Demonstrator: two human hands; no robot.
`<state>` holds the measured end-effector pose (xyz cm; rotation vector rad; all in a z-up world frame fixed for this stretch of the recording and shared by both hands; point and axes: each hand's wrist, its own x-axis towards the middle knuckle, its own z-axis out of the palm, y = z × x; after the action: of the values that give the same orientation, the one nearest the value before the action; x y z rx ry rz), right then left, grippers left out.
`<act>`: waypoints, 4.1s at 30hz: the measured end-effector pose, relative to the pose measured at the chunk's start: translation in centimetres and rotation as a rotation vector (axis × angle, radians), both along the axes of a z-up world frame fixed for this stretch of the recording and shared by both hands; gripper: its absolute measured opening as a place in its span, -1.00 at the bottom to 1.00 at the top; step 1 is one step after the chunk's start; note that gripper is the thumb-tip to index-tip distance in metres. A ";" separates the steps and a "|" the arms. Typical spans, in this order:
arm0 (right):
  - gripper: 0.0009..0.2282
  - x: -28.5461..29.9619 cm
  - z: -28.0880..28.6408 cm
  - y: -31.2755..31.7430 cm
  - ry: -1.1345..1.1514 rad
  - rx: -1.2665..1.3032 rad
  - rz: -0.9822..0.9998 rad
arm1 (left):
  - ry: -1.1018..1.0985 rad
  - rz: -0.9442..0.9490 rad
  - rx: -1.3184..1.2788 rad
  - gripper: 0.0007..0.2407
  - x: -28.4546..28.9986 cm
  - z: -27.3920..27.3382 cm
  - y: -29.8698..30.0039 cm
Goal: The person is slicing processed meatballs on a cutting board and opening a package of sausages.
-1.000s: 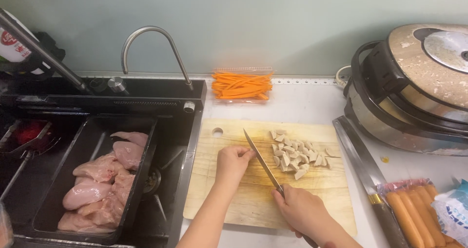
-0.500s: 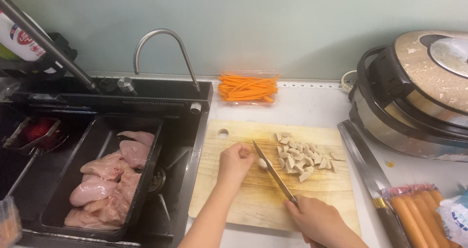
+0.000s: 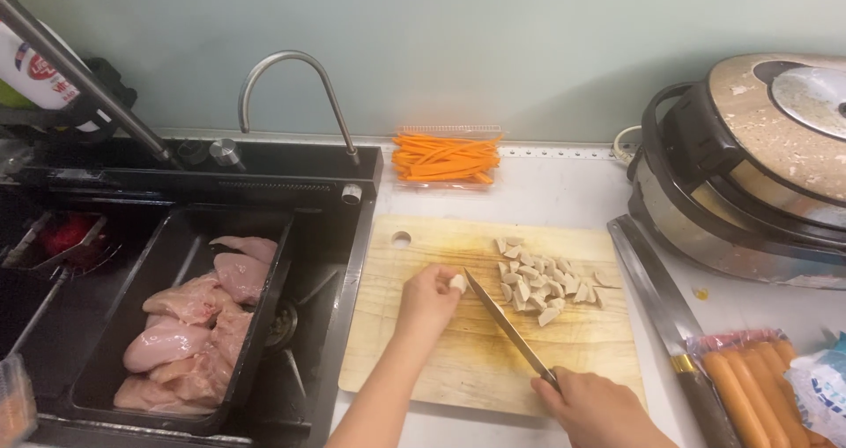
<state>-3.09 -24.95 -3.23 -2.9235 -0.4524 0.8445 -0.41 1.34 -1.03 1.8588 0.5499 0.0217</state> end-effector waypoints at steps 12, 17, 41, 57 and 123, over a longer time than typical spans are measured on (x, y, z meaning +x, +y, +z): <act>-0.64 -1.0 8.5 7.3 0.271 0.231 -0.271 | 0.113 0.029 -0.201 -0.90 0.1 0.8 1.2; -0.62 -1.0 8.8 8.1 0.276 0.179 -0.246 | 0.127 0.032 -0.226 -0.90 0.2 1.2 1.1; -0.59 0.2 10.0 3.7 0.349 0.344 -0.453 | -0.161 -0.125 0.484 -0.82 1.1 -0.2 -1.1; -0.61 0.7 8.1 5.0 0.282 0.160 -0.298 | -0.181 -0.151 0.533 -0.81 1.2 -0.6 -2.7; -0.30 -14.1 -6.1 67.0 0.762 0.867 0.129 | 0.282 0.994 0.362 -0.35 -40.5 -8.0 56.1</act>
<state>-17.18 42.08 -9.36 -1.6623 -0.6955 1.2675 -40.89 57.45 -9.02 1.7506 1.7093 0.5535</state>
